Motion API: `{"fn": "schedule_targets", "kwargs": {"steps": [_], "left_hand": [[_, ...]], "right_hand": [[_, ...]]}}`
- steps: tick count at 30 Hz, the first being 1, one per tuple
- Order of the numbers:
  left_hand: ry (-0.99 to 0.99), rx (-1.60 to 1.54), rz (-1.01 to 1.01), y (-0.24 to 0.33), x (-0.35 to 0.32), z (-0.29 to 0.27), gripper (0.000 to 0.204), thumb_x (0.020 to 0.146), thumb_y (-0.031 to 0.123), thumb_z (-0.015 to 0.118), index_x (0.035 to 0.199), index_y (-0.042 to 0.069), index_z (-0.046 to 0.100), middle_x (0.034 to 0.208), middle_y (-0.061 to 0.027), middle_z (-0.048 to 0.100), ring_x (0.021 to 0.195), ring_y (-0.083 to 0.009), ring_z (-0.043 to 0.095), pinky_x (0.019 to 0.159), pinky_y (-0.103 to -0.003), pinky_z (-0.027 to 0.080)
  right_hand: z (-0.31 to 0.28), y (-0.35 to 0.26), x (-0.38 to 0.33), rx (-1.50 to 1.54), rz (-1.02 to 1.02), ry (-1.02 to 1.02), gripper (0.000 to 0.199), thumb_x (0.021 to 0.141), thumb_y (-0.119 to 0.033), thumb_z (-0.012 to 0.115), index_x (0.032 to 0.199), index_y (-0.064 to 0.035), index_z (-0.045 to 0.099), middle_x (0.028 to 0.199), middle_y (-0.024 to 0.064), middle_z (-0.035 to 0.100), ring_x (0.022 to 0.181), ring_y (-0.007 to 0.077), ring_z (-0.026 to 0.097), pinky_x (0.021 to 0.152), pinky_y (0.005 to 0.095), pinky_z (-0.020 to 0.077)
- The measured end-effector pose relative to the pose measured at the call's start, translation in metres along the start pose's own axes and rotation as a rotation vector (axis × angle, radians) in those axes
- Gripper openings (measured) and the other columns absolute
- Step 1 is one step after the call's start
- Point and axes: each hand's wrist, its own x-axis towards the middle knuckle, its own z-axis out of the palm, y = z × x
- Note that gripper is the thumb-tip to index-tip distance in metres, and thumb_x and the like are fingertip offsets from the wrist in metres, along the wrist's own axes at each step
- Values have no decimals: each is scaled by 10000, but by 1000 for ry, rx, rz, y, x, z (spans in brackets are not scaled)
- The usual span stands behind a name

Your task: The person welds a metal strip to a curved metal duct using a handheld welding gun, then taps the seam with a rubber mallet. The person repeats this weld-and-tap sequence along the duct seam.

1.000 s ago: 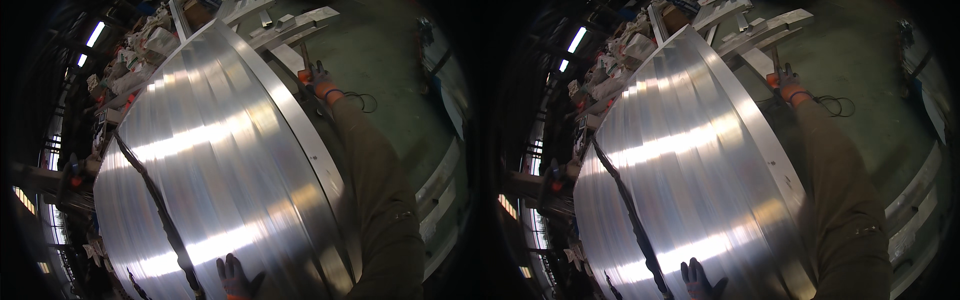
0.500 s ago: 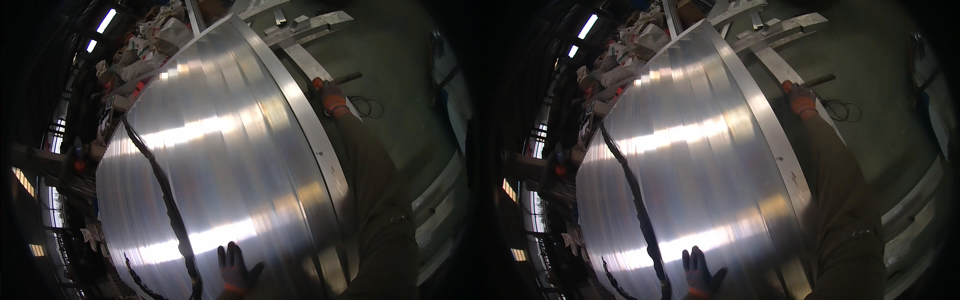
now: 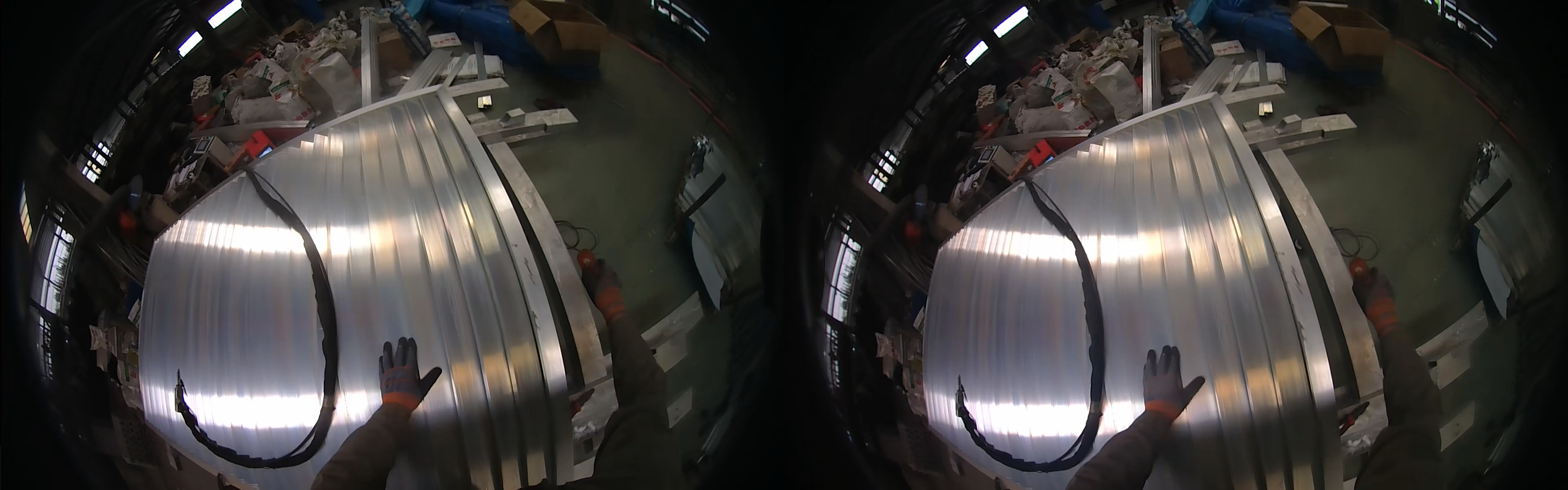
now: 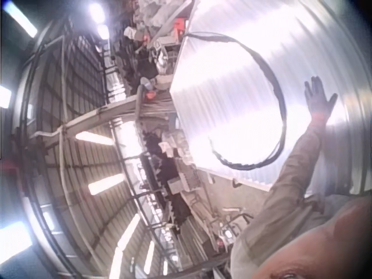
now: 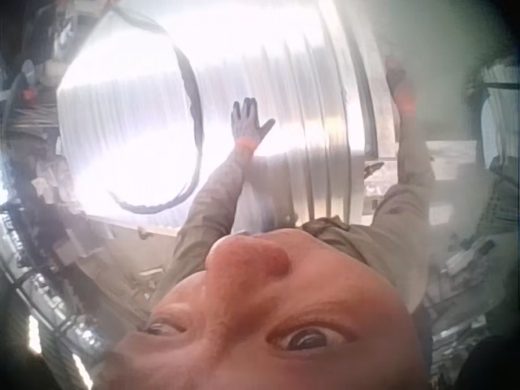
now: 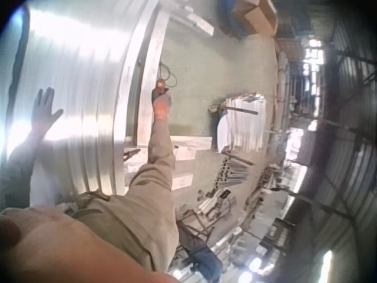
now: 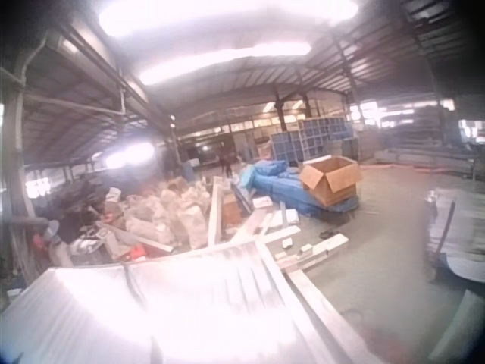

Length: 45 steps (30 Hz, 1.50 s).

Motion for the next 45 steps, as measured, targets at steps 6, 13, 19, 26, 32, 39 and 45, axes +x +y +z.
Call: {"fn": "schedule_targets", "kwargs": {"steps": [6, 13, 19, 26, 32, 39, 45], "left_hand": [[-105, -328, 34, 29, -49, -34, 1042, 979, 634, 749, 1764, 124, 291, 1800, -204, 330, 1658, -469, 280, 1327, -618, 270], [-464, -1158, 385, 4, -290, -139, 942, 951, 204, 908, 1732, 163, 384, 1697, -187, 484, 1509, -318, 549, 1199, -473, 536], [-178, -1123, 133, -128, -491, -203, 750, 928, 218, 915, 1585, 106, 570, 1458, -158, 711, 1353, -292, 689, 1118, -427, 572], [379, -1172, -142, -256, -711, -216, 662, 950, 112, 870, 1550, 63, 591, 1415, -134, 711, 1310, -238, 675, 1093, -388, 577], [725, -1657, -577, -308, -837, -196, 537, 1062, 218, 759, 1527, 18, 580, 1198, -126, 752, 949, -180, 770, 857, -351, 651], [1000, -1580, -1002, -360, -949, -195, 540, 1085, 373, 688, 1488, 21, 614, 1086, -69, 706, 912, -158, 706, 803, -325, 618], [1205, -1416, -1154, -452, -1027, -186, 623, 1043, 399, 733, 1520, 21, 597, 1166, -85, 724, 900, -178, 718, 740, -319, 615]], "right_hand": [[-171, -54, -222, 60, -435, -277, 619, 992, -673, 710, 1022, -62, 800, 837, 237, 770, 827, 408, 785, 756, 490, 611], [-184, -179, -471, 416, -455, -1010, 601, 1037, -608, 718, 1210, -41, 815, 894, 145, 793, 796, 215, 767, 727, 391, 582], [-166, -278, -680, 655, -458, -1197, 376, 1105, -215, 657, 1400, 12, 706, 1048, 95, 766, 815, 129, 697, 767, 328, 592], [-138, -370, -883, 487, -1325, -956, 480, 945, -204, 803, 1385, -49, 690, 1287, 188, 722, 1191, 408, 704, 992, 459, 570], [-95, -436, -990, 155, -1291, -1252, 499, 984, -364, 759, 1392, -85, 686, 1240, 192, 748, 1118, 420, 730, 943, 488, 574], [-24, -520, -1102, -44, -1460, -1473, 529, 1049, -531, 665, 1408, -143, 673, 1240, 175, 745, 1127, 418, 717, 993, 511, 544], [63, -595, -1215, -76, -1556, -1717, 522, 1078, -559, 608, 1383, -140, 675, 1152, 179, 760, 1114, 412, 722, 1002, 517, 537]]}}
